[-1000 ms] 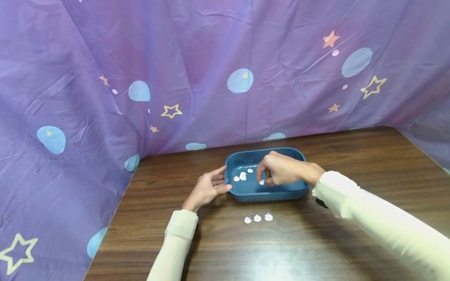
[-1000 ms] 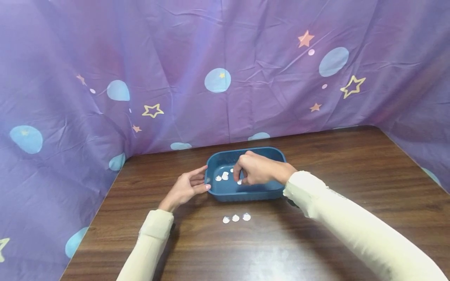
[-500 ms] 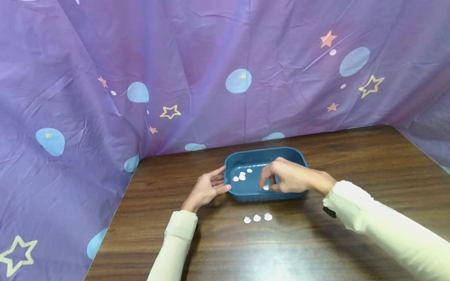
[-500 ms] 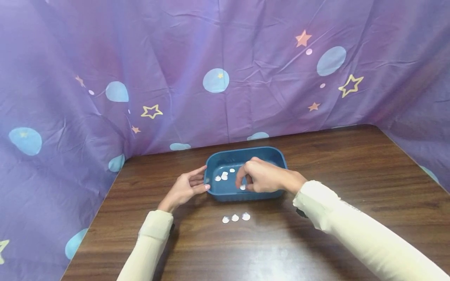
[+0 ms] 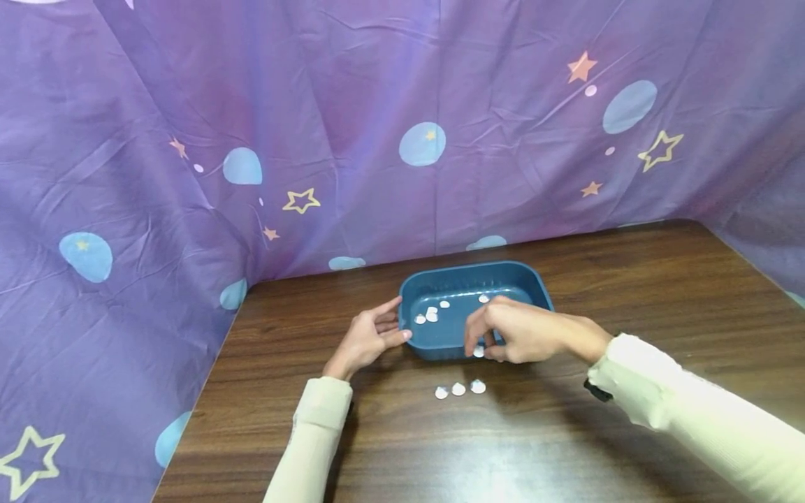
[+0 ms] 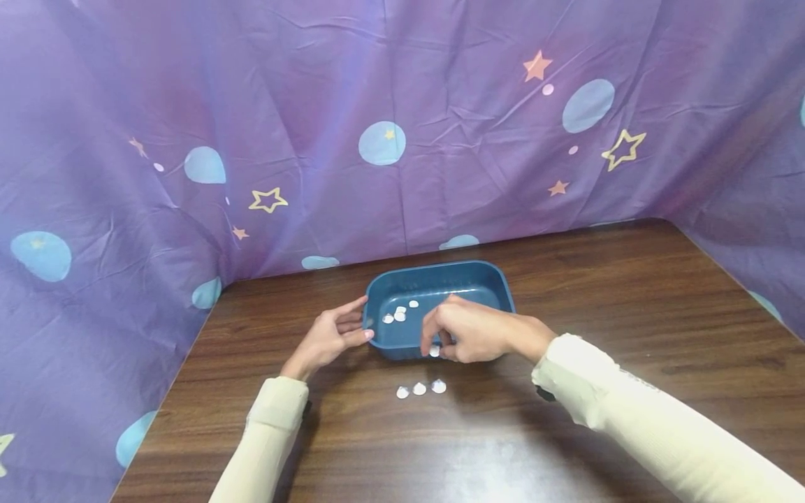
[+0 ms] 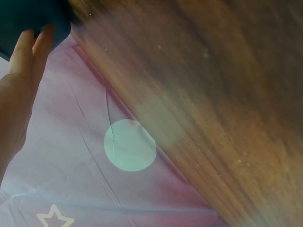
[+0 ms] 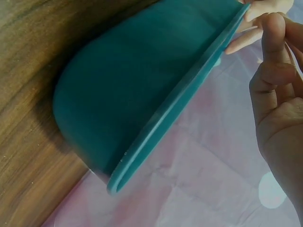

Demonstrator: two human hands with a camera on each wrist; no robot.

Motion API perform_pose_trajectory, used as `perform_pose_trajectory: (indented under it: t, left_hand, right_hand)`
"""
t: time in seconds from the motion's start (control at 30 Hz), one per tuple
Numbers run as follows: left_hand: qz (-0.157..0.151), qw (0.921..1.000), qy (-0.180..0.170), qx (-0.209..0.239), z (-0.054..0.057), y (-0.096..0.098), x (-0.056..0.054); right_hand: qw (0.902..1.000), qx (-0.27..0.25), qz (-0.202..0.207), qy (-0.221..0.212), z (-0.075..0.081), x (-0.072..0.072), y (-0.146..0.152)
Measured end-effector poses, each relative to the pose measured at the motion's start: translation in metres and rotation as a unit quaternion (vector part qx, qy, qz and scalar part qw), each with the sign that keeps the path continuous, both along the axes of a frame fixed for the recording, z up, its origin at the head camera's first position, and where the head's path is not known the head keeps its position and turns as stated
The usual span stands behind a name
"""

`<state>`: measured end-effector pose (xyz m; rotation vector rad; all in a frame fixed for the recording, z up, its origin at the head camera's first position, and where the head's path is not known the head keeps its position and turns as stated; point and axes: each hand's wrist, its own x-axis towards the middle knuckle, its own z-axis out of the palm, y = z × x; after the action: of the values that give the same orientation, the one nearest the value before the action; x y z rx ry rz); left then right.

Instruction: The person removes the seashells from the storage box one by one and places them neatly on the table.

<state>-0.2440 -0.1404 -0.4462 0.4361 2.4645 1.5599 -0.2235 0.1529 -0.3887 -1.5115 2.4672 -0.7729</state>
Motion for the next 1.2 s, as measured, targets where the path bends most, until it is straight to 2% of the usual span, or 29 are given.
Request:
perform_pose_trajectory:
  t: [0.7, 0.87, 1.2]
  left_hand:
    - [-0.001, 1.0000, -0.002, -0.004, -0.002, -0.001, 0.000]
    - [0.001, 1.0000, -0.002, -0.003, -0.002, -0.001, 0.001]
    - [0.016, 0.9999, -0.002, 0.000, -0.001, 0.001, 0.001]
  right_hand:
    - [0.9997, 0.008, 0.001, -0.023, -0.018, 0.016, 0.004]
    - [0.9999, 0.013, 0.001, 0.002, -0.024, 0.018, 0.006]
    - [0.9972, 0.032, -0.026, 0.062, -0.035, 0.024, 0.012]
